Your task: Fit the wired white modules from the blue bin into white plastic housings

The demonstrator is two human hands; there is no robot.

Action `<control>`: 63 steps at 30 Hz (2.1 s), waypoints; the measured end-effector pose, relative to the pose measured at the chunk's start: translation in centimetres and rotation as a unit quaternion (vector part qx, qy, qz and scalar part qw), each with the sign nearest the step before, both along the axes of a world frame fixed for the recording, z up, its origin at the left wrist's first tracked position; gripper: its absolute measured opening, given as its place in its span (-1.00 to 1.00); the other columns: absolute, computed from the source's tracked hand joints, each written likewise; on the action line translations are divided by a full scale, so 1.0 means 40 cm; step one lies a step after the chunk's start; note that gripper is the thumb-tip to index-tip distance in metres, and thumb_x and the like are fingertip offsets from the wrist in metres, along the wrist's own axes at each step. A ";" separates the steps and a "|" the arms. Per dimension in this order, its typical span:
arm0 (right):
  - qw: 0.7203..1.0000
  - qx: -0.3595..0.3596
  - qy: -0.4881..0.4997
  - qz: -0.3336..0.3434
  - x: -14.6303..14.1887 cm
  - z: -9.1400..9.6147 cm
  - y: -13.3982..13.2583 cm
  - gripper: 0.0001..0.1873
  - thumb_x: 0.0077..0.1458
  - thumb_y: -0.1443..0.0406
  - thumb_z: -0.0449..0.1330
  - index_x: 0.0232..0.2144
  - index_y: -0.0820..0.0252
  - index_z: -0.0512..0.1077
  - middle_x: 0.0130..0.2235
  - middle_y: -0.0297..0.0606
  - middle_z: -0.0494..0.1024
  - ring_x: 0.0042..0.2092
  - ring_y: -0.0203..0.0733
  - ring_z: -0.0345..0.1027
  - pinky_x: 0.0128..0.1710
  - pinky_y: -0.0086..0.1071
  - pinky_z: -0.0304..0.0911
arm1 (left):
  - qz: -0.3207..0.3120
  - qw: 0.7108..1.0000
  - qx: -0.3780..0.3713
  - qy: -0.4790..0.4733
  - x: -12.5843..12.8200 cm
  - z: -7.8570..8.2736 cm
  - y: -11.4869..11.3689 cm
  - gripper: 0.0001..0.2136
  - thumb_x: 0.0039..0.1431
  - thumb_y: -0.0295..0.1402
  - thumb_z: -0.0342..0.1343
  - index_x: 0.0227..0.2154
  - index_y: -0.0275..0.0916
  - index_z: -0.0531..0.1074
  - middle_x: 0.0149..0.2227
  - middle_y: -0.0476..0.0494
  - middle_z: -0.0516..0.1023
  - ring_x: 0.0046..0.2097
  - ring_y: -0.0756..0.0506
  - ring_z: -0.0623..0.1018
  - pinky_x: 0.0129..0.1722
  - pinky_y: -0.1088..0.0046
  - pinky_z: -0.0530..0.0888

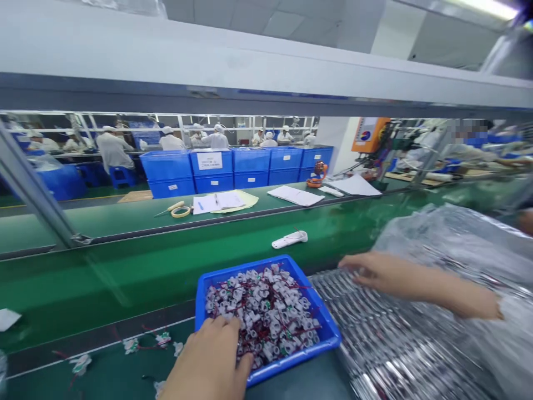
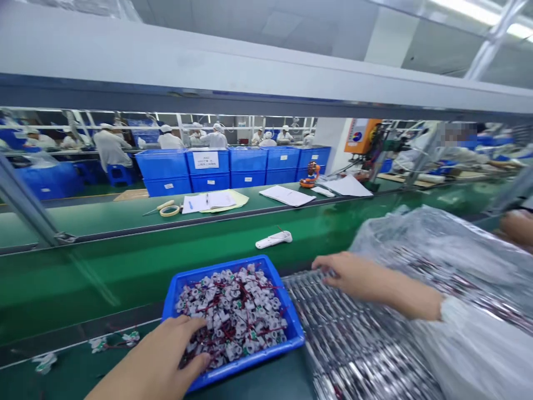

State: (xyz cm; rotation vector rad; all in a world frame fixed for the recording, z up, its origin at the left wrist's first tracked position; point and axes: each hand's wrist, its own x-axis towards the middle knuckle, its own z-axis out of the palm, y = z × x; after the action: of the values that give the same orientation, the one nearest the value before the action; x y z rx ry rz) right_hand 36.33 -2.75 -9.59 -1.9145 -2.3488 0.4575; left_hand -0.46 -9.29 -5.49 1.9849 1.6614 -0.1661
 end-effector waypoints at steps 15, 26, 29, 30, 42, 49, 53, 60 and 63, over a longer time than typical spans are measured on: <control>0.970 0.147 0.059 -0.185 0.013 -0.223 -0.499 -0.74 0.25 0.12 0.08 -0.25 0.00 0.56 0.00 -0.11 0.56 -0.08 0.04 0.59 -0.20 -0.29 0.53 | -0.091 0.992 0.081 0.043 0.019 -0.084 0.021 -0.72 0.19 -0.51 -0.11 -0.48 -0.15 0.47 -0.39 -0.12 0.64 -0.29 -0.23 0.61 -0.29 0.31 0.33; 0.928 0.146 0.204 -0.276 -0.012 -0.144 -0.483 -0.63 0.08 -0.13 0.21 -0.46 -0.07 0.56 0.04 -0.20 0.62 0.04 0.25 0.51 -0.04 -0.05 0.49 | -0.077 0.995 0.068 -0.017 0.073 -0.063 0.031 -0.56 0.25 -0.40 -0.03 0.18 -0.23 0.43 0.26 -0.29 0.41 0.29 -0.31 0.37 0.24 0.11 0.32; 0.893 0.119 0.302 -0.313 -0.056 -0.055 -0.447 -0.52 0.05 -0.23 0.17 -0.51 -0.01 0.47 -0.03 -0.19 0.67 0.12 0.32 0.43 0.12 0.14 0.32 | -0.071 0.994 0.071 -0.048 0.072 -0.086 0.030 -0.58 0.20 -0.32 0.07 0.12 -0.17 0.49 0.16 -0.26 0.51 0.21 -0.31 0.46 0.20 0.17 0.37; 0.886 0.114 0.327 -0.307 -0.073 -0.020 -0.433 -0.51 0.04 -0.23 0.17 -0.52 -0.01 0.44 -0.06 -0.19 0.68 0.11 0.32 0.44 0.13 0.15 0.30 | -0.065 0.993 0.076 -0.055 0.071 -0.090 0.028 -0.59 0.19 -0.29 0.10 0.10 -0.16 0.50 0.11 -0.25 0.55 0.18 -0.30 0.48 0.18 0.19 0.38; 0.779 0.341 0.515 -0.107 -0.380 0.282 -0.295 -0.84 0.22 0.15 0.24 -0.42 -0.03 0.41 -0.40 -0.43 0.62 -0.21 -0.16 0.53 -0.35 -0.48 0.40 | -0.046 0.991 0.089 -0.093 0.055 -0.095 0.003 -0.73 0.11 -0.39 0.17 -0.12 -0.10 0.59 -0.12 -0.15 0.64 0.01 -0.23 0.57 0.02 0.33 0.42; 0.871 0.216 0.442 0.018 -0.411 0.240 -0.260 -0.82 0.34 0.17 0.10 -0.35 -0.01 0.34 -0.46 -0.44 0.44 -0.46 -0.30 0.37 -0.53 -0.56 0.33 | -0.033 0.994 0.065 -0.086 0.057 -0.102 0.006 -0.74 0.14 -0.54 0.09 -0.18 -0.22 0.61 -0.11 -0.23 0.64 -0.03 -0.25 0.58 -0.03 0.26 0.44; 0.914 0.176 0.365 0.036 -0.407 0.218 -0.226 -0.78 0.38 0.17 -0.02 -0.34 -0.01 0.30 -0.51 -0.46 0.35 -0.52 -0.29 0.28 -0.61 -0.52 0.21 | -0.041 0.992 0.065 -0.096 0.063 -0.095 0.013 -0.70 0.11 -0.57 0.07 -0.19 -0.18 0.63 -0.16 -0.18 0.67 -0.09 -0.26 0.61 -0.07 0.24 0.45; 0.939 0.133 0.316 0.025 -0.406 0.200 -0.194 -0.71 0.36 0.13 -0.01 -0.39 0.03 0.35 -0.53 -0.45 0.33 -0.55 -0.32 0.17 -0.64 -0.48 0.02 | -0.026 0.980 0.106 -0.165 0.036 -0.060 0.020 -0.78 0.22 -0.43 0.12 -0.15 -0.06 0.59 -0.09 -0.03 0.64 0.00 -0.21 0.57 0.01 0.26 0.44; 0.947 0.085 0.308 0.034 -0.413 0.194 -0.181 -0.69 0.36 0.12 -0.03 -0.38 0.04 0.37 -0.48 -0.42 0.43 -0.51 -0.30 0.24 -0.56 -0.46 0.09 | 0.034 0.946 0.133 -0.295 0.036 -0.029 0.024 -0.76 0.28 -0.30 0.13 -0.04 -0.08 0.57 0.00 -0.09 0.60 0.06 -0.21 0.54 0.07 0.26 0.45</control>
State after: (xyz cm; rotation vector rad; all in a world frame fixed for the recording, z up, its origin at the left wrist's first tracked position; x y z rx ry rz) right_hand 19.82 -10.01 -1.83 -1.3549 -1.9647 0.7084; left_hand 0.96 -8.34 -6.66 1.8980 1.3959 0.6506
